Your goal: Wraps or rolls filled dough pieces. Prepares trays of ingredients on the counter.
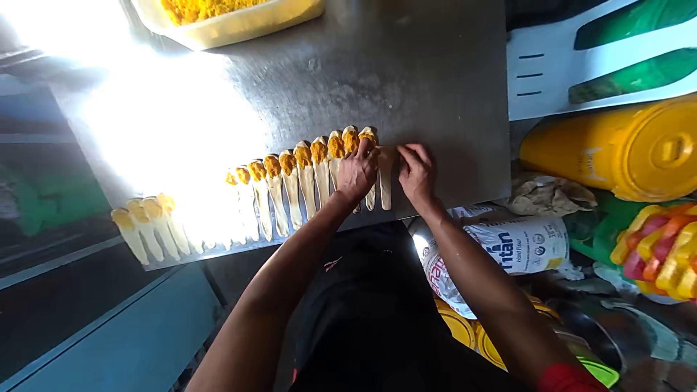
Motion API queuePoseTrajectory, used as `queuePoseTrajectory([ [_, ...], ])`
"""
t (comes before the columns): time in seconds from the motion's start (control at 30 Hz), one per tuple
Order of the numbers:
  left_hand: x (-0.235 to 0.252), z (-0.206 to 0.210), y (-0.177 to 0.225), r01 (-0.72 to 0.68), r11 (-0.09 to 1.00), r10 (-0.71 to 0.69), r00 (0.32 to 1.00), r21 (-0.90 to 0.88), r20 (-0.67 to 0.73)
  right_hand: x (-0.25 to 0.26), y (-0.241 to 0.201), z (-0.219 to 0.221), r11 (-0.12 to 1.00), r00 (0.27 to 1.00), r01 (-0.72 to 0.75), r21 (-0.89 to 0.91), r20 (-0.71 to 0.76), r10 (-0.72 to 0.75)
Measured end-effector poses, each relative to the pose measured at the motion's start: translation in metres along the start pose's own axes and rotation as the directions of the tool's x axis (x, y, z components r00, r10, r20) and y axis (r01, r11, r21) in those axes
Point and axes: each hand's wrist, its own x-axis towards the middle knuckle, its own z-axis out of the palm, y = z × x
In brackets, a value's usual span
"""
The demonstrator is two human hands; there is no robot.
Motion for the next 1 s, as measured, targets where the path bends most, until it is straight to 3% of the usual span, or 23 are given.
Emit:
queuePoseTrajectory([
  [0.17,0.026,-0.009,0.001,0.013,0.992,-0.034,0.985,0.124,0.170,0.038,0.005,0.009,0.997,0.993,-0.076,0.018,0.090,0.074],
  [0.23,0.027,-0.005,-0.002,-0.008,0.997,-0.001,0.994,0.078,0.107,0.042,0.006,0.009,0.992,0.988,-0.103,0.079,0.122,0.093],
  [0.3,0.026,-0.001,-0.004,0.034,0.997,-0.031,0.999,-0.075,0.037,0.043,0.005,0.007,0.957,0.973,-0.213,0.195,0.128,0.190],
  [0.4,0.029,-0.001,0.002,0.228,0.922,-0.225,0.973,-0.314,0.045,0.043,0.001,0.013,0.899,0.945,-0.318,0.302,0.028,0.325],
  [0.47,0.033,0.002,0.007,0.306,0.887,-0.318,0.948,-0.345,0.024,0.044,-0.004,0.019,0.906,0.933,-0.333,0.262,-0.050,0.357],
  [0.6,0.032,0.018,0.016,0.361,0.893,-0.413,0.895,-0.269,-0.169,0.040,-0.014,0.035,0.955,0.935,-0.293,0.043,-0.194,0.296],
  [0.67,0.028,0.026,0.023,0.334,0.917,-0.384,0.888,-0.220,-0.251,0.026,-0.021,0.031,0.973,0.961,-0.229,0.016,-0.156,0.229],
  [0.77,0.010,0.032,0.032,0.262,0.956,-0.289,0.920,-0.134,-0.263,0.006,-0.027,0.017,0.984,0.983,-0.166,0.060,-0.072,0.170],
  [0.9,-0.015,0.029,0.032,0.150,0.989,-0.150,0.985,-0.007,-0.087,-0.005,-0.025,0.013,0.992,0.995,-0.098,0.082,-0.028,0.100],
  [1.0,-0.023,0.019,0.039,0.077,0.994,-0.085,0.991,0.077,0.102,-0.011,-0.025,0.016,0.998,0.997,-0.064,0.014,0.043,0.063],
])
